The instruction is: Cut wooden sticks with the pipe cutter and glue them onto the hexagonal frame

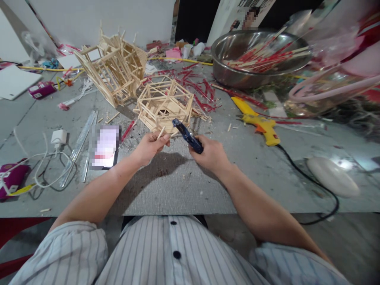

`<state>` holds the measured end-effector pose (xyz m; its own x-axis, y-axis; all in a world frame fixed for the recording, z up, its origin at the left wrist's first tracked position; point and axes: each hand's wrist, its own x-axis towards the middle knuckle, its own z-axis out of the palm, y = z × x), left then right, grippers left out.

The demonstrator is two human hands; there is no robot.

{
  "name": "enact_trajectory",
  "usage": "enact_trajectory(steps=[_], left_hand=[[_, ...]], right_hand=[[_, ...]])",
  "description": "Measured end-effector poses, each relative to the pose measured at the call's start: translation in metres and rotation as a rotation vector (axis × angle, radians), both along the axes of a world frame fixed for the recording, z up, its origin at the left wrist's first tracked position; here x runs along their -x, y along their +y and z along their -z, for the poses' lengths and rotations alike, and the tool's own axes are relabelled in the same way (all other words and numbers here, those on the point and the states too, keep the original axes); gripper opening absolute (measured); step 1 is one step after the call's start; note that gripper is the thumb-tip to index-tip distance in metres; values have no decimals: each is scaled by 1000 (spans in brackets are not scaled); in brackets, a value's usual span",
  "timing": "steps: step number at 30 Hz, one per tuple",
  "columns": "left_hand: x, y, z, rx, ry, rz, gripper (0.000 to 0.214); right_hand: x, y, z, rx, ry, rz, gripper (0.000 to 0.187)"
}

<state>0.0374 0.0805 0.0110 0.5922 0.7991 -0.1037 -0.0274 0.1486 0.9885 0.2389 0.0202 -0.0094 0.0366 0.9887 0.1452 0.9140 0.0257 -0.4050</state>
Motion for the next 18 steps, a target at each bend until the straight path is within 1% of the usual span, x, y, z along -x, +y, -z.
enact_trajectory(steps=[4,7,9,12,14,16,18], left_hand=[[0,2,2,79,-2,44,33],[1,3,4,114,37,92,30],[1,3,3,183,57,100,28],[1,3,2,286,21,85,23],[1,3,3,318,-15,67,17],[1,5,5,335,-58,50,15],[1,6,7,353,-96,38,15]], right_hand=[[-10,6,2,-57,24,98,44],[-18,10,3,-87,22,122,50],[-22,11,4,-88,8,78,53],[-25,12,4,-75,-22,-68,55],[-25,12,2,-26,-55,-161,57],[-23,12,-1,37,-91,-212,58],[-22,11,-5,71,-112,-227,58]])
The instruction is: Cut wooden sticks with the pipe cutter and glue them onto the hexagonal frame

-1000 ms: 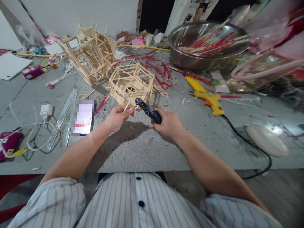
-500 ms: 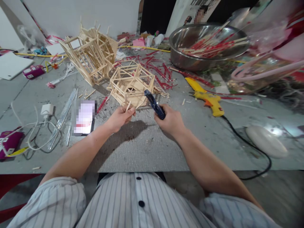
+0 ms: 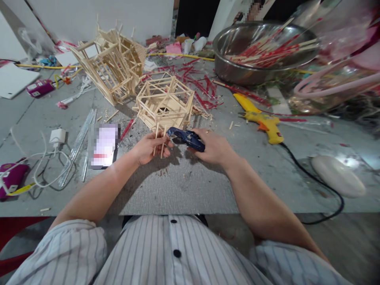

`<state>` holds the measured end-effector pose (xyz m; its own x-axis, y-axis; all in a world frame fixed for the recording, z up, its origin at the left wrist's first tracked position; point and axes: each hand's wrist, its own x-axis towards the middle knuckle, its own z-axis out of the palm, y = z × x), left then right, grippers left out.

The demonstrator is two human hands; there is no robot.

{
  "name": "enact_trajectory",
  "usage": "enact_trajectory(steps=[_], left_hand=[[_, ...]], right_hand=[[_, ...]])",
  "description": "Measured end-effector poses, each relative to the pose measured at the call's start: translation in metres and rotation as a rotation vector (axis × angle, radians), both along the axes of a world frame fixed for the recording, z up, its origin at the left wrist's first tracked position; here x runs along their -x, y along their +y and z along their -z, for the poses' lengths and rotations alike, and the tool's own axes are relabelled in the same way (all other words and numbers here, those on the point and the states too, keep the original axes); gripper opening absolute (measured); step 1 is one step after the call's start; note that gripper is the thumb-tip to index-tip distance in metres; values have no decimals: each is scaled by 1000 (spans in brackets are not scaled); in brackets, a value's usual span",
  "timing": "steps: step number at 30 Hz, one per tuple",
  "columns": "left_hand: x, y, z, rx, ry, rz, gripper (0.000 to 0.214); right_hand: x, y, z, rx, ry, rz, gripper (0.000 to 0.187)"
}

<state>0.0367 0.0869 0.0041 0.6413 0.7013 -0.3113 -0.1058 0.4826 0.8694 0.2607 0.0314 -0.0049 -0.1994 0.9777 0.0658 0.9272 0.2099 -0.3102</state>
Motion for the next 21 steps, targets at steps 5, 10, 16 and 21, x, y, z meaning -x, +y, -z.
enact_trajectory(steps=[5,10,16,21], left_hand=[[-2,0,0,16,46,-55,9],[-2,-3,-6,-18,69,-97,11],[-2,-4,-7,-84,165,-86,27],[-2,-3,-2,-175,154,-132,25]], right_hand=[[-4,0,-3,7,-7,103,58],[-19,2,-7,-77,-1,337,63],[-37,10,-5,-45,-8,648,69],[-43,13,1,77,-67,689,72]])
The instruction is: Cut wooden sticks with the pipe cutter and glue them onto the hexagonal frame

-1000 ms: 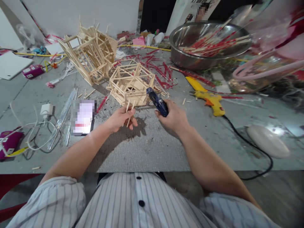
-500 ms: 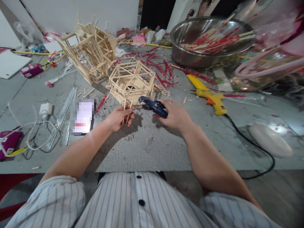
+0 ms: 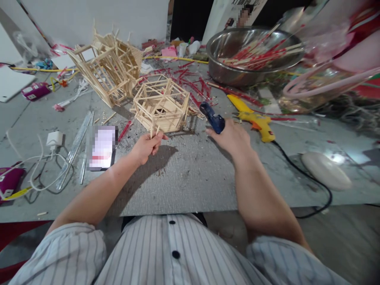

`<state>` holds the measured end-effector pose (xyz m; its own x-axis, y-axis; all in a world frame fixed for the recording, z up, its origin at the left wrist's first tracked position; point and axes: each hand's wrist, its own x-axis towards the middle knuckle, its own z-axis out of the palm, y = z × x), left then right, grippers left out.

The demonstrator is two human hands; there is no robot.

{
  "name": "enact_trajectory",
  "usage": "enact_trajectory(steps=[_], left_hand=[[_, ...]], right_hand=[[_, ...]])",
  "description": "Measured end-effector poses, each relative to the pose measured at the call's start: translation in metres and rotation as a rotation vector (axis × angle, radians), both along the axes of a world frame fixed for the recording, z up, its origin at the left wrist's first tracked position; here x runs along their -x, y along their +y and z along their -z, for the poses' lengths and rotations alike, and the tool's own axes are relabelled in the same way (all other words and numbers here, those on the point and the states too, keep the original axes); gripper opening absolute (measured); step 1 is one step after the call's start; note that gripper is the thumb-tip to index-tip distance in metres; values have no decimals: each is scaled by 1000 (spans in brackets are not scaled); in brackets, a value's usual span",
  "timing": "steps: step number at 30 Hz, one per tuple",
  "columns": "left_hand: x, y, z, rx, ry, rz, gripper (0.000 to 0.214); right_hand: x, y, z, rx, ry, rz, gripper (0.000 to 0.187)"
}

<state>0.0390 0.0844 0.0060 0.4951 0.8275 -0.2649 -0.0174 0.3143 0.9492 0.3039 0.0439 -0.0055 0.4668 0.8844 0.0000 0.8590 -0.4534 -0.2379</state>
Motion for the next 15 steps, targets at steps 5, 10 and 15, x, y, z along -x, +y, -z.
enact_trajectory(steps=[5,10,15], left_hand=[[-1,0,1,-11,36,-37,20],[-2,0,0,5,109,-34,14],[-3,-1,3,-9,128,-21,18]], right_hand=[[1,-2,6,90,-84,-40,74],[10,-4,8,110,-152,-140,71],[25,-5,5,150,-171,-167,83]])
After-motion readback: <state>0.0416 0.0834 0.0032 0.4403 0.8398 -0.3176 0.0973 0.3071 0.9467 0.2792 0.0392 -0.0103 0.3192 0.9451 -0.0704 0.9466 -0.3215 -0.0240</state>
